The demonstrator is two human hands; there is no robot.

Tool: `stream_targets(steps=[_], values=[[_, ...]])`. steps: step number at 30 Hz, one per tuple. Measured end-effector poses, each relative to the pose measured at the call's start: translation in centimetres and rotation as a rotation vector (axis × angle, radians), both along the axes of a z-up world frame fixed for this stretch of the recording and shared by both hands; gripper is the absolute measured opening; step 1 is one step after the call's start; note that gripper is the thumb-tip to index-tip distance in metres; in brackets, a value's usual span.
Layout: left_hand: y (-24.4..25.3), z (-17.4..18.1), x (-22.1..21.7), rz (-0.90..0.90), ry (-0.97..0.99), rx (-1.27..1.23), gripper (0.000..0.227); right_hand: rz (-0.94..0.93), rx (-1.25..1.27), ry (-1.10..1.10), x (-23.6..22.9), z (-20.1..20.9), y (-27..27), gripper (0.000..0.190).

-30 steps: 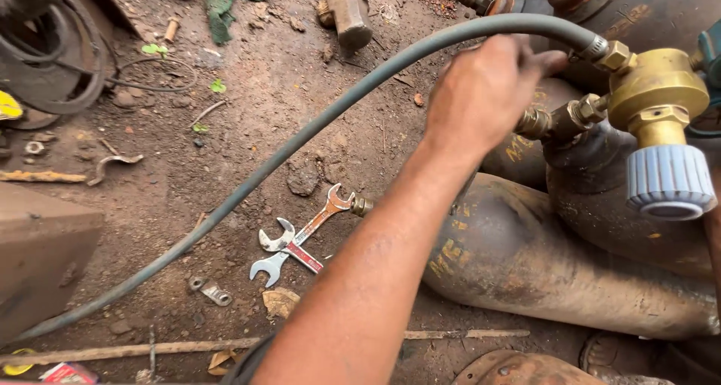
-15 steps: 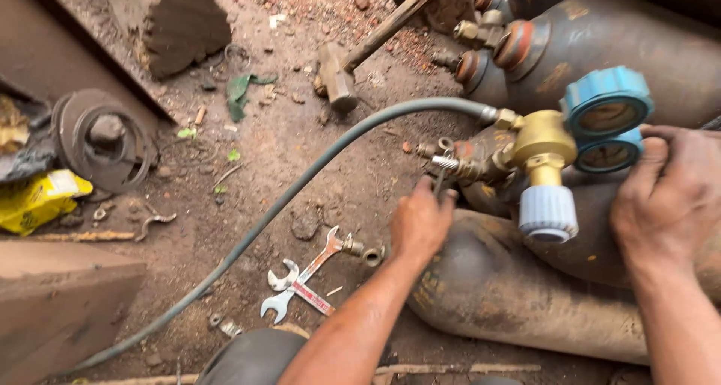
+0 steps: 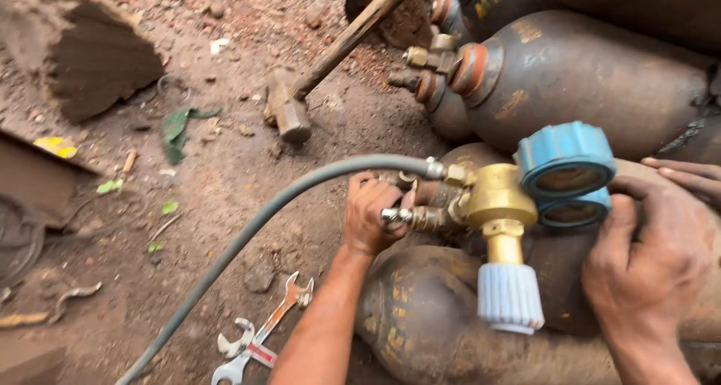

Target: Connect a gas regulator and hose to a cylinder using a wrench.

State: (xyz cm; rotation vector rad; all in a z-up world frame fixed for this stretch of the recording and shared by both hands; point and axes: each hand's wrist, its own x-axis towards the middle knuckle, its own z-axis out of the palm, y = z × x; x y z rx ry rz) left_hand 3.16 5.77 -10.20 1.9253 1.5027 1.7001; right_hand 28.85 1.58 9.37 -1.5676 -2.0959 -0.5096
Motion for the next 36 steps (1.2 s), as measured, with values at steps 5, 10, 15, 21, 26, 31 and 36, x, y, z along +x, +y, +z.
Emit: stream_targets(steps=[5, 10, 15, 21, 26, 31, 36], values=[[1.2, 1.6, -0.5, -0.053, -0.019, 0.097, 0.014, -0.055, -0.001, -0.029, -1.1, 0.6, 0.2, 0.009], [1.9, 0.7, -0.1, -0.07, -0.08, 0.09, 0.01, -0.075, -0.07, 0.036, -1.5, 0.8, 0.0, 0.01], [1.4, -2.7, 0.9, 0.046, 0.045, -0.029, 0.01, 0.06, 0.016, -0.014, -1.7, 1.2, 0.4, 0.013], [-2.4, 1.7, -6.1, -0.189, 0.294, -0.541, 0.096, 0.067, -0.185, 0.436, 0.1, -2.3, 1.2, 0.023], [-10.6, 1.6, -13.8, -0.386, 0.553, -0.912, 0.048, 0.131, 0.037, -0.043, 9.1, -11.4, 5.0, 0.024], [-21.3, -3.0, -16.7, -0.42, 0.794, -1.018, 0.023, 0.116, 0.072, -0.045, 9.1, -12.9, 3.3, 0.025], [-25.9, -6.8, -16.2, -0.192, 1.121, -0.586, 0.033, 0.128, 0.131, -0.092, 8.4, -10.6, 0.4, 0.028]])
